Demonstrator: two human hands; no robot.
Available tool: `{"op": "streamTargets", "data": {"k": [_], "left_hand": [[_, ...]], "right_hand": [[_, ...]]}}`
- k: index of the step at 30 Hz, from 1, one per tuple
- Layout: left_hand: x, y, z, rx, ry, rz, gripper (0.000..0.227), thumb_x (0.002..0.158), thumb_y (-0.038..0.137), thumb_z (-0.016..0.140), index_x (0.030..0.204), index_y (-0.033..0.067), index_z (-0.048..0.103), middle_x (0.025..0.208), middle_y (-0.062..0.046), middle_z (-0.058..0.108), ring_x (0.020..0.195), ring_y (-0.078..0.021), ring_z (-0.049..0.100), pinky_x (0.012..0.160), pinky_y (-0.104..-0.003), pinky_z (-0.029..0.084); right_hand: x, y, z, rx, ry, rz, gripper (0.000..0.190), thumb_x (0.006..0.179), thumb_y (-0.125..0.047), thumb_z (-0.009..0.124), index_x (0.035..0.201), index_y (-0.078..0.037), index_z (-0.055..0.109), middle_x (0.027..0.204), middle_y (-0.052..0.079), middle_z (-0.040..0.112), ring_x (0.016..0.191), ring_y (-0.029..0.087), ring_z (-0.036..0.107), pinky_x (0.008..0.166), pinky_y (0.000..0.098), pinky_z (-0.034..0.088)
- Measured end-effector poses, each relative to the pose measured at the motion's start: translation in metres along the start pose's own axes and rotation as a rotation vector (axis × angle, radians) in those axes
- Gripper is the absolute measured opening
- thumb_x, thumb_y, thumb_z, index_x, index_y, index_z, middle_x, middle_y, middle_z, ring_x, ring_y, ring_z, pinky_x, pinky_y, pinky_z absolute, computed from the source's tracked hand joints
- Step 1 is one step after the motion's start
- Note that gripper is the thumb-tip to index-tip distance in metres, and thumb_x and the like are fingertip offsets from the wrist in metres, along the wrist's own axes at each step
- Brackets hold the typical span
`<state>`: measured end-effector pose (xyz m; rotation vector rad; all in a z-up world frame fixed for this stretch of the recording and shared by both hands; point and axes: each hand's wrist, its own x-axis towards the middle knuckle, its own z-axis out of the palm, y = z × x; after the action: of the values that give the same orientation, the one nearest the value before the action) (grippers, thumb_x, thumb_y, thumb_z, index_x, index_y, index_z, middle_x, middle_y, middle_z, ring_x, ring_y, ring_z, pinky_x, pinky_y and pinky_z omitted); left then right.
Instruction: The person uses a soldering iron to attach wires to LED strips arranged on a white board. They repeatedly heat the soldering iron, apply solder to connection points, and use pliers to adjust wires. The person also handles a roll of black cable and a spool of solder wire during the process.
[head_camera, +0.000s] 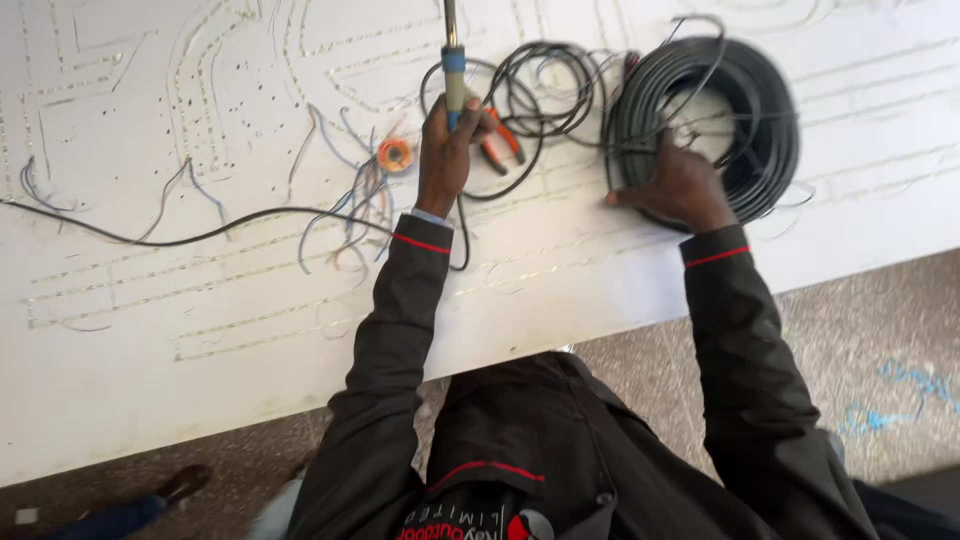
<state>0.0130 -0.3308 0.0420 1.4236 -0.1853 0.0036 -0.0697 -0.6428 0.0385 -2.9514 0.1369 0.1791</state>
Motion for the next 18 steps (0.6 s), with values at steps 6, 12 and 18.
{"op": "streamTargets", "data": {"k": [6, 12, 18], "left_hand": [[-0.017, -0.027, 0.049, 0.083, 0.076, -0.078, 0.032, 0.095, 0.041, 0.057, 0.102, 0.0102, 0.064, 0.085, -0.003, 0.076, 0.071, -0.0115, 0.068, 0.064, -0.025, 0.055], [-0.03, -0.024, 0.068, 0.082, 0.094, -0.012, 0.029, 0.096, 0.04, 0.058, 0.101, 0.0115, 0.058, 0.082, -0.004, 0.071, 0.079, -0.0153, 0.069, 0.07, -0.029, 0.051], [-0.026, -0.025, 0.052, 0.244, 0.108, 0.027, 0.034, 0.106, 0.043, 0.052, 0.104, 0.0108, 0.06, 0.093, -0.006, 0.076, 0.092, -0.0156, 0.073, 0.081, -0.031, 0.062]], "right_hand": [[-0.001, 0.014, 0.01, 0.062, 0.019, -0.037, 0.093, 0.071, -0.046, 0.081, 0.142, 0.0, 0.042, 0.103, 0.026, 0.072, 0.087, 0.055, 0.066, 0.069, 0.0629, 0.05], [-0.017, 0.023, -0.011, 0.412, 0.07, -0.004, 0.078, 0.073, -0.028, 0.082, 0.136, 0.002, 0.047, 0.08, 0.015, 0.064, 0.071, 0.036, 0.061, 0.061, 0.0523, 0.047], [-0.04, 0.061, -0.051, 0.935, 0.375, -0.036, 0.068, 0.068, -0.017, 0.089, 0.129, -0.007, 0.062, 0.113, 0.029, 0.066, 0.114, 0.051, 0.064, 0.093, 0.0595, 0.049]]}}
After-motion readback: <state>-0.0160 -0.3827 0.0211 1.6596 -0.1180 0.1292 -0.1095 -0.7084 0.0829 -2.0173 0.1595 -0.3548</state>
